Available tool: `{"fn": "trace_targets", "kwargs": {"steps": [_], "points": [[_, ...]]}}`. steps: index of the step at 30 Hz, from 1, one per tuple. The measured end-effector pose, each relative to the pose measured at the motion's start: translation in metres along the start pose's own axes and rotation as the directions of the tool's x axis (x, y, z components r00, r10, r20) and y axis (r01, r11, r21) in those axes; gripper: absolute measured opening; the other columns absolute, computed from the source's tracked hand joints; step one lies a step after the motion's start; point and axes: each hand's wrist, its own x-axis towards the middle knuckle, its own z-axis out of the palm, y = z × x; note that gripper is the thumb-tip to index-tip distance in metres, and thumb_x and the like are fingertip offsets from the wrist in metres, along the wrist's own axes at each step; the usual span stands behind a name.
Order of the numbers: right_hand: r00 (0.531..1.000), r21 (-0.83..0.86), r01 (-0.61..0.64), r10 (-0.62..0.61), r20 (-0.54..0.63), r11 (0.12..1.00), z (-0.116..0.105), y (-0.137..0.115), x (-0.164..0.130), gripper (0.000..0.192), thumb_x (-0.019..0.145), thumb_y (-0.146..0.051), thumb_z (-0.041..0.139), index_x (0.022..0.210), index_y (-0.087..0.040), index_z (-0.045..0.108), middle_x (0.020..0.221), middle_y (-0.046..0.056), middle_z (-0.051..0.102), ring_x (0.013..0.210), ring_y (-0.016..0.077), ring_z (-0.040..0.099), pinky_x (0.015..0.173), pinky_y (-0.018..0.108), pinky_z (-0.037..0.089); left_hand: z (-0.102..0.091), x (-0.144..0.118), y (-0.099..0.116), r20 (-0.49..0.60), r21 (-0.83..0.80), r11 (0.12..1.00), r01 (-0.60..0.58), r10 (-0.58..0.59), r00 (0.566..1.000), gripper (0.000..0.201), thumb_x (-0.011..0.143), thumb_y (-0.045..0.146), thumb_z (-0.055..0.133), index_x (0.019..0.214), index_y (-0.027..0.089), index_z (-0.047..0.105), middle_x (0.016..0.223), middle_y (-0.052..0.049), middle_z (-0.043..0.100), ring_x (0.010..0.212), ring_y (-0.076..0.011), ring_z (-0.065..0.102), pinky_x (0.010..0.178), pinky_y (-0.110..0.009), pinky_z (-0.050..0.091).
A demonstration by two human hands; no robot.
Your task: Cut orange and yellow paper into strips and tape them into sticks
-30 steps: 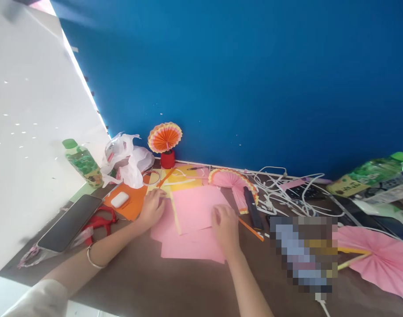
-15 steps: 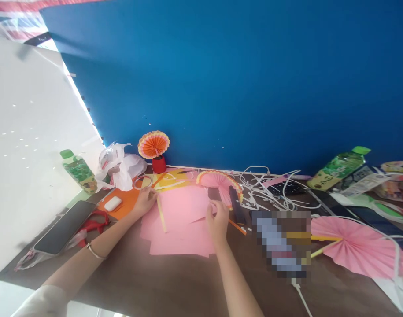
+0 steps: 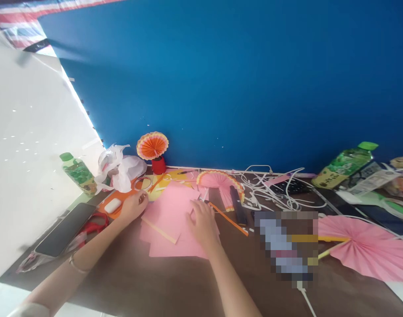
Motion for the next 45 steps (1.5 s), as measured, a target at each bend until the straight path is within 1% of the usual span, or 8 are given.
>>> {"fn": "trace_targets", "kwargs": {"steps": [8, 18, 21, 23, 25, 29, 34, 45], "points": [[0.968, -0.129, 0.085, -0.051, 0.246, 0.988, -0.004, -0.018, -0.006, 0.034, 0.081, -0.034, 0.045, 0.111, -0.024, 0.056, 0.122, 0.005, 0.054, 0.119, 0.0247, 0.039, 0.105, 0.048, 0.012, 0.028, 0.043, 0.015, -0.060, -0.003, 1.000, -0.011, 0.010, 0.998, 0.024, 0.077, 0.035, 0.049, 0.080, 0.015, 0.063, 0.096, -0.013, 0.056, 0.095, -0.0274, 0.053, 0.068, -0.031, 0.042], [0.988, -0.217, 0.051, -0.018, 0.153, 0.975, -0.001, -0.002, -0.005, 0.035, 0.075, -0.014, 0.043, 0.104, -0.024, 0.061, 0.120, 0.007, 0.055, 0.118, 0.0252, 0.040, 0.103, 0.054, 0.014, 0.031, 0.044, 0.021, -0.154, -0.454, 0.891, 0.003, -0.082, 0.985, 0.025, 0.076, 0.035, 0.048, 0.078, 0.015, 0.064, 0.076, -0.006, 0.062, 0.071, -0.0175, 0.057, 0.064, -0.027, 0.043], [0.997, -0.227, 0.022, -0.005, 0.078, 0.974, 0.004, 0.000, -0.004, 0.031, 0.075, -0.014, 0.044, 0.098, -0.021, 0.062, 0.115, 0.010, 0.057, 0.115, 0.0273, 0.043, 0.100, 0.057, 0.019, 0.030, 0.033, 0.031, -0.129, -0.630, 0.776, 0.020, -0.131, 0.983, 0.035, 0.078, 0.044, 0.044, 0.083, 0.014, 0.064, 0.070, -0.004, 0.061, 0.063, -0.0141, 0.055, 0.057, -0.024, 0.043], [1.000, -0.206, 0.018, -0.015, 0.012, 0.978, 0.006, 0.001, -0.003, 0.028, 0.075, -0.015, 0.044, 0.097, -0.020, 0.061, 0.111, 0.011, 0.058, 0.111, 0.0279, 0.046, 0.098, 0.057, 0.023, 0.030, 0.024, 0.040, -0.059, -0.810, 0.585, 0.043, -0.154, 0.986, 0.038, 0.075, 0.046, 0.049, 0.084, 0.014, 0.064, 0.068, -0.003, 0.059, 0.060, -0.0125, 0.054, 0.056, -0.023, 0.043], [0.997, -0.147, 0.025, -0.035, -0.066, 0.989, 0.007, 0.000, -0.002, 0.026, 0.077, -0.016, 0.045, 0.098, -0.019, 0.060, 0.108, 0.011, 0.058, 0.107, 0.0270, 0.049, 0.096, 0.054, 0.029, 0.029, 0.014, 0.051, 0.006, -0.874, 0.484, 0.047, -0.086, 0.996, 0.035, 0.074, 0.045, 0.051, 0.082, 0.013, 0.065, 0.063, -0.002, 0.056, 0.060, -0.0117, 0.052, 0.058, -0.023, 0.042], [0.984, 0.045, 0.072, -0.064, -0.166, 0.996, 0.006, -0.005, -0.003, 0.027, 0.081, -0.019, 0.046, 0.106, -0.021, 0.057, 0.106, 0.010, 0.058, 0.104, 0.0236, 0.052, 0.091, 0.044, 0.040, 0.029, -0.008, 0.069, 0.063, -0.871, 0.491, 0.000, 0.113, 0.992, 0.028, 0.076, 0.039, 0.052, 0.073, 0.015, 0.065, 0.061, -0.001, 0.055, 0.061, -0.0117, 0.051, 0.064, -0.025, 0.042], [0.986, 0.253, 0.082, -0.042, -0.161, 0.964, 0.009, -0.013, -0.006, 0.030, 0.084, -0.018, 0.044, 0.112, -0.024, 0.054, 0.110, 0.007, 0.058, 0.106, 0.0201, 0.053, 0.090, 0.037, 0.045, 0.031, -0.024, 0.077, 0.097, -0.878, 0.467, -0.107, 0.393, 0.915, 0.023, 0.079, 0.036, 0.053, 0.076, 0.016, 0.064, 0.076, -0.004, 0.061, 0.074, -0.0144, 0.055, 0.073, -0.026, 0.044], [0.979, 0.241, 0.058, -0.009, -0.203, 0.969, 0.009, -0.011, -0.007, 0.023, 0.083, -0.017, 0.045, 0.095, -0.021, 0.063, 0.098, 0.006, 0.066, 0.091, 0.0187, 0.062, 0.082, 0.034, 0.051, 0.038, -0.028, 0.072, 0.196, -0.876, 0.478, -0.070, 0.484, 0.853, 0.023, 0.078, 0.036, 0.053, 0.075, 0.017, 0.066, 0.080, -0.004, 0.065, 0.076, -0.0150, 0.059, 0.074, -0.027, 0.045]]}}
